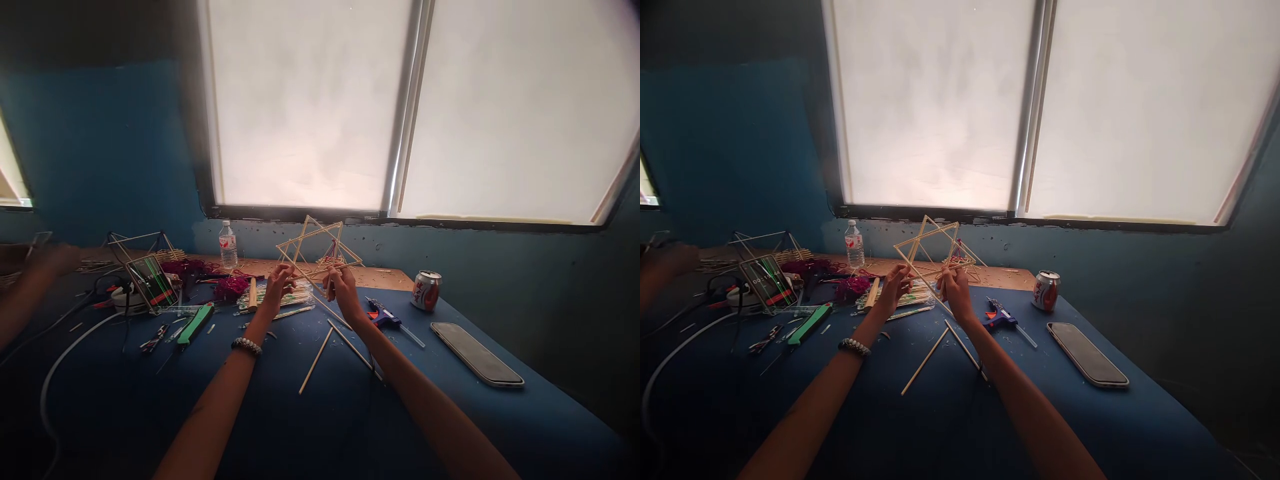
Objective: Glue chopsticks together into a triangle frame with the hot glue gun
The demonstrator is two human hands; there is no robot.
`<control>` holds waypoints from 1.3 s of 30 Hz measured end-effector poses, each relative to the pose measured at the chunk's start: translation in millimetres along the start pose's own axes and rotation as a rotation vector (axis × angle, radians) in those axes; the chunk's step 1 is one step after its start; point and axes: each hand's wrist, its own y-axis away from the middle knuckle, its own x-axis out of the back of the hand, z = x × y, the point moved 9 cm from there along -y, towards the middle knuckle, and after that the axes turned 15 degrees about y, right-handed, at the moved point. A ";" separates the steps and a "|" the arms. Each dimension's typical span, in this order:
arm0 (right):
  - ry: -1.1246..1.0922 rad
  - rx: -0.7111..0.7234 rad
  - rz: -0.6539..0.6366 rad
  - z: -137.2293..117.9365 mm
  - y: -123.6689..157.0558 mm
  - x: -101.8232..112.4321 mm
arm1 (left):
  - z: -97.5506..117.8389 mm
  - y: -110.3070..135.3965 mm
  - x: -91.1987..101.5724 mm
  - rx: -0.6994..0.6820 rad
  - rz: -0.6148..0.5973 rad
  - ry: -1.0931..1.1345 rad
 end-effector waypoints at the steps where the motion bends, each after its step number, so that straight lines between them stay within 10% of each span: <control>1: 0.005 -0.003 0.001 0.1 0.2 -0.1 | 0.5 0.4 -0.7 -0.005 -0.008 0.002; 19: 0.067 0.017 -0.016 -1.4 1.2 -2.2 | 2.6 3.2 -3.0 -0.014 -0.018 -0.018; 24: 0.221 0.206 0.086 -18.3 4.2 9.0 | 2.6 2.0 -0.3 -0.037 0.005 -0.055; 32: 0.800 0.528 -0.013 -45.3 24.8 -6.3 | 49.4 11.6 42.8 -0.511 0.483 -0.102; 39: 0.980 0.616 -0.056 -40.0 27.2 -15.1 | 69.9 27.5 28.8 -0.726 0.462 -0.254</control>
